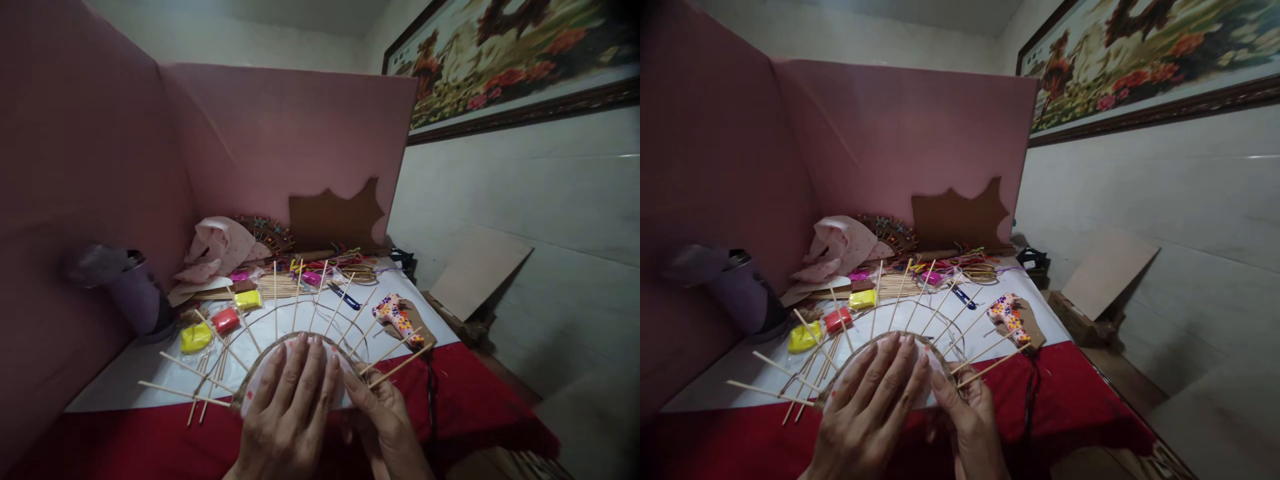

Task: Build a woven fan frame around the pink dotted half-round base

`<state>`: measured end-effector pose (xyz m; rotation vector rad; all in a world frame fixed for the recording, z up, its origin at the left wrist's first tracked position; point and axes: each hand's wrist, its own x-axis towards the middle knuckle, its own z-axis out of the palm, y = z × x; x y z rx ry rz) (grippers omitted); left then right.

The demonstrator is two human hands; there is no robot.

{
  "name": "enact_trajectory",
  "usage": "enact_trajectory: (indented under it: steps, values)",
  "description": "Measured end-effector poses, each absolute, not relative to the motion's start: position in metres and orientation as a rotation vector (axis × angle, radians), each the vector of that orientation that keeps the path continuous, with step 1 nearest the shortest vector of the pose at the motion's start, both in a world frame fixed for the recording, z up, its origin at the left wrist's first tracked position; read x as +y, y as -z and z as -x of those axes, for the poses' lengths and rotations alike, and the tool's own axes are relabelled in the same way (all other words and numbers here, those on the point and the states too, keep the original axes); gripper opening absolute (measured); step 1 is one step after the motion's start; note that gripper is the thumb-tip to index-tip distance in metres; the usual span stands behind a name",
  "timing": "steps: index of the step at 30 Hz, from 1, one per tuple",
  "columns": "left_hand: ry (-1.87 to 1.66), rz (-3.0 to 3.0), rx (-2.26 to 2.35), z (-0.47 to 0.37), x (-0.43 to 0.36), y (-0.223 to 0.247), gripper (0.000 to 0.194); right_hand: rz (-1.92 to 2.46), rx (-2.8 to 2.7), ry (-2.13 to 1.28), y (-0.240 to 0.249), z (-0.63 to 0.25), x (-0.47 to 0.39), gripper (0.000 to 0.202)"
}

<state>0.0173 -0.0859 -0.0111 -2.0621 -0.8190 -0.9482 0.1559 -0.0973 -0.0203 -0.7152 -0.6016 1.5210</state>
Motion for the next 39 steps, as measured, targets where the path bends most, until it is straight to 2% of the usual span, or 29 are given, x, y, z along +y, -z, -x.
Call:
enact_trajectory:
  steps: [16, 21, 28, 33, 39]
  values:
    - [0.913, 2.072, -0.777, -0.02, -0.087, 0.012, 0.037, 0.737, -0.51, -1.469, 0.042, -0.159, -0.1, 0.032]
    - [1.027, 2.034, -0.753, -0.025, -0.085, 0.018, 0.036, 0.722, -0.433, -1.424, 0.041, -0.157, -0.102, 0.035]
    - [1.001, 2.061, -0.749, -0.023, -0.086, 0.017, 0.036, 0.722, -0.421, -1.42, 0.044, -0.158, -0.103, 0.026]
    - [0.988, 2.064, -0.739, -0.023, -0.085, 0.018, 0.036, 0.735, -0.409, -1.383, 0.044, -0.156, -0.104, 0.032]
    - [0.961, 2.081, -0.725, -0.024, -0.083, 0.018, 0.036, 0.74, -0.473, -1.413, 0.049, -0.161, -0.101, 0.028]
